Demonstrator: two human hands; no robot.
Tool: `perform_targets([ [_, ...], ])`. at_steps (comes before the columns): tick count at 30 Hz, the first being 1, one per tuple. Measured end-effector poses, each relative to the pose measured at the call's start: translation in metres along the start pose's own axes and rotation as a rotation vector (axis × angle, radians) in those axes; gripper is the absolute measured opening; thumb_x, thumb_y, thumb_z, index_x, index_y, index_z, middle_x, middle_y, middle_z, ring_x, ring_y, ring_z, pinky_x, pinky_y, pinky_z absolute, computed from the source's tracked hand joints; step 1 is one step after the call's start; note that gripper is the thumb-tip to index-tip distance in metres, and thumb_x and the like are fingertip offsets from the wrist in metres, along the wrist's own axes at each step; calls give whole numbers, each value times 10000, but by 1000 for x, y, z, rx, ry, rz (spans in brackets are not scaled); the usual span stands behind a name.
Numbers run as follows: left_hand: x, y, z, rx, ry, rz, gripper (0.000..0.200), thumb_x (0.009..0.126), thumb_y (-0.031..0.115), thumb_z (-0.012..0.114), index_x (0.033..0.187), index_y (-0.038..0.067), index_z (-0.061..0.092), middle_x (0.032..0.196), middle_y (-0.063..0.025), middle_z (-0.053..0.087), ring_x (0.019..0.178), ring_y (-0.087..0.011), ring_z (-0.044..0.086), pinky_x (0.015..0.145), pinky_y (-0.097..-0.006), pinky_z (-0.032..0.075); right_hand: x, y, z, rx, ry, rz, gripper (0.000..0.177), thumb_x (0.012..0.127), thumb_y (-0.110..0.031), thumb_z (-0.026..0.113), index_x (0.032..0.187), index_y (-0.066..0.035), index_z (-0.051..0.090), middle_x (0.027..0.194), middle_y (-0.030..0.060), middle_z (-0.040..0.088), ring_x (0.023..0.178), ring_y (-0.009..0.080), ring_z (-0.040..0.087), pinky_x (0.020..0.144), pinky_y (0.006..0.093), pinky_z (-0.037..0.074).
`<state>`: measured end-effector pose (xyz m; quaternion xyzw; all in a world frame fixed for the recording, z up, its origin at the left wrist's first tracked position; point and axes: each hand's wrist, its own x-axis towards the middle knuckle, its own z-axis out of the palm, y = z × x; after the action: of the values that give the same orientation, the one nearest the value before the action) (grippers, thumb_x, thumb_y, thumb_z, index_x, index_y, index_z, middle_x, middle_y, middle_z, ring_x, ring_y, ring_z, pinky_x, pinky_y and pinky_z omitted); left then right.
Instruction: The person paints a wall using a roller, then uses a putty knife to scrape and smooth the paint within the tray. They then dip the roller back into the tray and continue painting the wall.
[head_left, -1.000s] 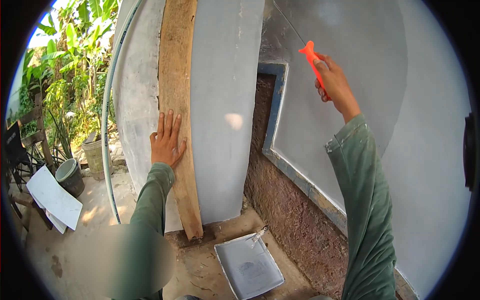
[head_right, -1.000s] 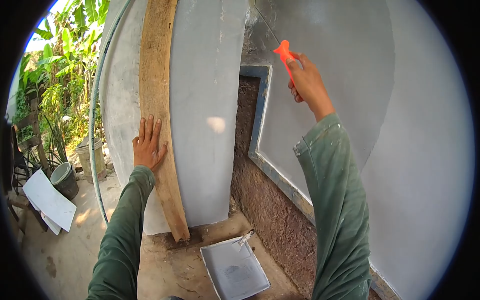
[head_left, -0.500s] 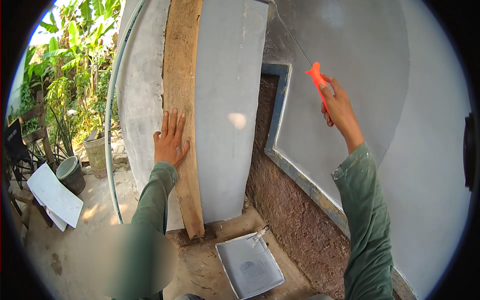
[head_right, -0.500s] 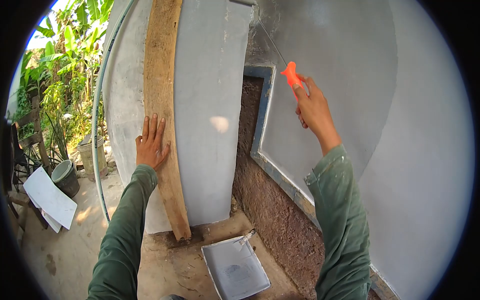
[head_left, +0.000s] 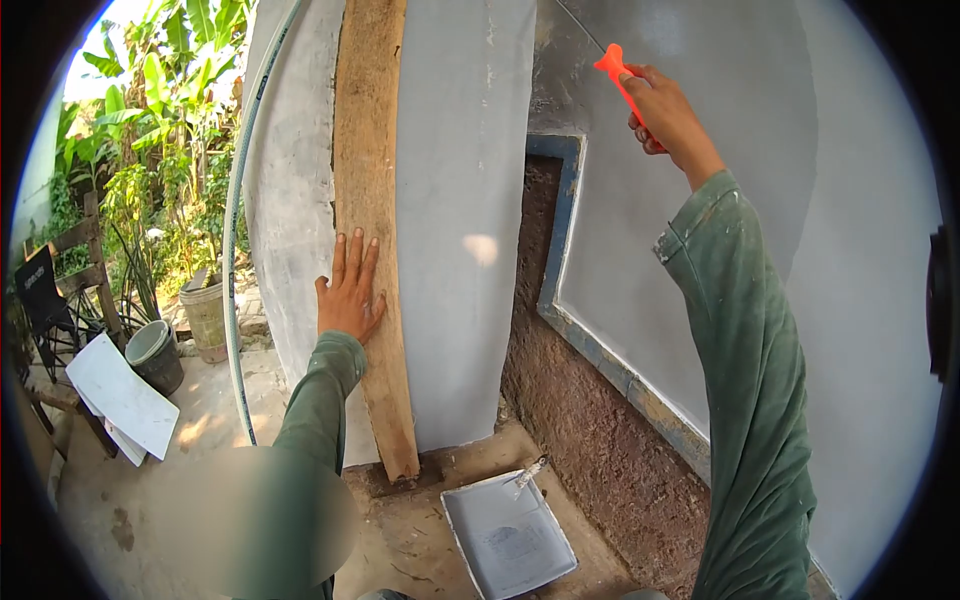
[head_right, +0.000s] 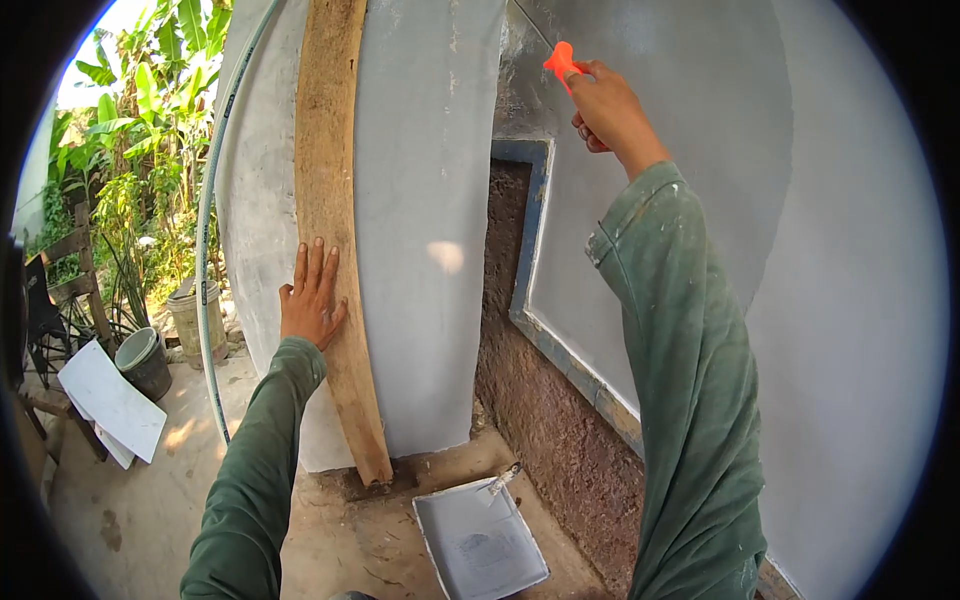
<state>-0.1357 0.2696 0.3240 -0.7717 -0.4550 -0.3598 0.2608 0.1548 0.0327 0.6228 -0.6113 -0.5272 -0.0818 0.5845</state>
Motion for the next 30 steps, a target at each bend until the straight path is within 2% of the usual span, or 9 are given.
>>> perform_targets([
  [3, 0, 0, 0, 50, -20, -3, 982, 882, 335, 715, 1676, 243, 144, 1755, -22, 61, 1614, -249, 77, 1009, -535, 448, -21, 16, 7, -37, -21, -3, 484, 1056, -339, 502, 1495, -133, 500, 686, 57, 537, 488, 115, 471, 440, 292, 395],
  [9, 0, -1, -3, 45, -52, 0, 1020, 866, 342, 745, 1676, 247, 133, 1756, -19, 40, 1616, -246, 47, 1005, -543, 454, -86, 46, 4, -142, -29, 51, 488, 1055, -337, 493, 1497, -131, 503, 662, 37, 533, 462, 114, 479, 421, 316, 408],
  [21, 0, -1, -7, 30, -87, -3, 1061, 831, 319, 790, 1671, 254, 146, 1753, -17, 49, 1616, -249, 42, 1005, -570, 471, -11, -6, 8, 17, -21, 10, 515, 1041, -339, 528, 1511, -130, 483, 744, 78, 567, 517, 115, 489, 440, 298, 391],
  [28, -1, -1, -11, 51, -78, -1, 1065, 827, 317, 791, 1671, 253, 146, 1753, -14, 50, 1615, -249, 48, 1004, -578, 471, -90, 38, 8, -147, -48, 15, 489, 1048, -332, 508, 1495, -132, 498, 676, 52, 553, 484, 114, 489, 429, 306, 404],
  [30, -2, 0, -12, -5, -53, 12, 1054, 808, 268, 807, 1662, 236, 191, 1751, -35, 79, 1612, -270, 91, 971, -554, 470, -104, 45, 3, -178, -56, 66, 479, 1051, -323, 500, 1489, -131, 503, 643, 38, 536, 467, 112, 480, 427, 312, 407],
])
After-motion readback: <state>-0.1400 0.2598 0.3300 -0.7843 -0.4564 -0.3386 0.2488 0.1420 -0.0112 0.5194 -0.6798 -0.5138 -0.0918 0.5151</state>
